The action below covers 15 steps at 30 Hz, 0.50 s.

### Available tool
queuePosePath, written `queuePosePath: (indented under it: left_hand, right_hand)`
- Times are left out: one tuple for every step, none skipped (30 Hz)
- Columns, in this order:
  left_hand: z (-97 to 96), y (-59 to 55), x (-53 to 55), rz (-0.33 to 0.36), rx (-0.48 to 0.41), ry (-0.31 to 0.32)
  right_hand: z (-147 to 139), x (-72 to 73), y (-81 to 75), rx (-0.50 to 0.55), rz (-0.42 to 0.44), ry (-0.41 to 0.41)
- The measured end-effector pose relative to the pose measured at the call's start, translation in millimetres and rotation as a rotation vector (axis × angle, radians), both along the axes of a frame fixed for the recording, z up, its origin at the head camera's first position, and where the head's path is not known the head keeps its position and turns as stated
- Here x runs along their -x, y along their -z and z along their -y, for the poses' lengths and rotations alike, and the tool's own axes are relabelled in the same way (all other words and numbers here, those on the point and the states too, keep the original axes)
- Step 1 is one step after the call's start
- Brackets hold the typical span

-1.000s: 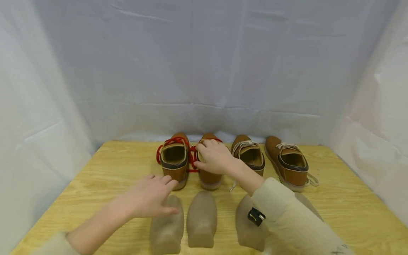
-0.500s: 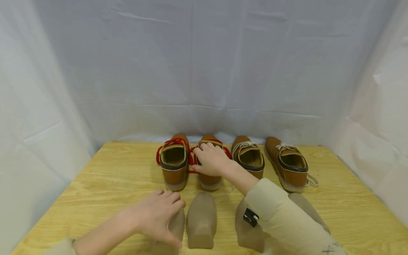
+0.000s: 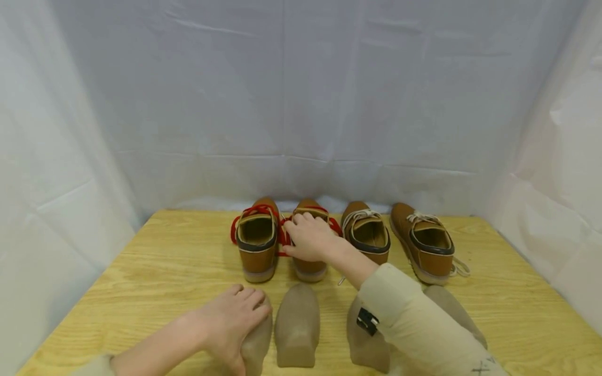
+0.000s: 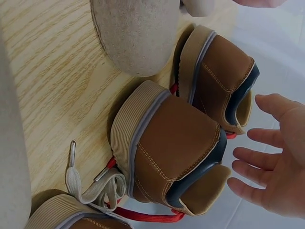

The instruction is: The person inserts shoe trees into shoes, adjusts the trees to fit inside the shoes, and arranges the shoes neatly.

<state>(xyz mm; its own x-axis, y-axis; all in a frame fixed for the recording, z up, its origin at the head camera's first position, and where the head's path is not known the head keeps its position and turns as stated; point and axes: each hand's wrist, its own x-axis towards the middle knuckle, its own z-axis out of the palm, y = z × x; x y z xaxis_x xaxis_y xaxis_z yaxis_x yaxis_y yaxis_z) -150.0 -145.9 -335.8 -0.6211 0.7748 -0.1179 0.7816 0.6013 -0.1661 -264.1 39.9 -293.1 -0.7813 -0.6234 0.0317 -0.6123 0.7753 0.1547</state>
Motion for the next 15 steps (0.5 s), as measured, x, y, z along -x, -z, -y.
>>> queuePosePath:
  left_hand:
    - [0.2,0.5,0.6,-0.006,-0.006,0.002]
    - [0.4,0.9,1.3,-0.014,-0.009,0.003]
    - [0.7,1.3,2.0,-0.019,-0.013,0.003]
    - [1.0,1.5,2.7,-0.02,-0.016,0.001]
    - [1.3,1.8,3.3,-0.021,-0.017,-0.001]
    - [1.6,1.9,3.9,-0.024,-0.016,-0.002]
    - [1.9,2.2,4.2,-0.026,-0.018,-0.003]
    - [2.0,2.5,4.5,-0.029,-0.018,-0.003]
    - [2.0,2.8,4.6,-0.034,-0.02,-0.003]
    - [1.8,3.2,4.7,-0.046,-0.018,-0.001]
    - [1.4,3.6,4.8,-0.059,-0.015,0.002]
    - [1.1,4.2,4.6,-0.076,-0.01,0.006]
    - [0.6,4.9,4.5,-0.098,-0.002,0.013]
    - [0.1,5.7,4.4,-0.117,0.006,0.018]
    - [-0.5,6.6,4.2,-0.139,0.014,0.024]
  right_hand:
    - [0.2,0.2,0.6,0.0,-0.003,-0.003]
    - [0.5,0.2,0.9,-0.001,-0.004,-0.004]
    - [0.8,0.1,1.3,-0.002,-0.006,-0.006]
    - [1.3,0.0,1.7,-0.001,-0.005,-0.008]
    - [1.8,-0.2,2.2,0.0,-0.004,-0.011]
    - [2.5,-0.4,2.8,-0.002,-0.001,-0.014]
    - [3.2,-0.6,3.3,-0.003,0.003,-0.016]
    - [3.9,-0.9,3.9,-0.006,0.006,-0.017]
    - [4.7,-1.2,4.5,-0.009,0.006,-0.019]
    - [5.6,-1.1,5.4,-0.01,0.006,-0.021]
    - [6.4,-1.1,6.4,-0.012,0.005,-0.023]
    - [7.2,-1.4,7.0,-0.016,0.003,-0.024]
    - [8.1,-1.3,8.0,-0.015,0.001,-0.026]
    - [8.9,-1.6,8.8,-0.017,0.0,-0.028]
    - [9.7,-1.8,9.7,-0.02,-0.001,-0.03]
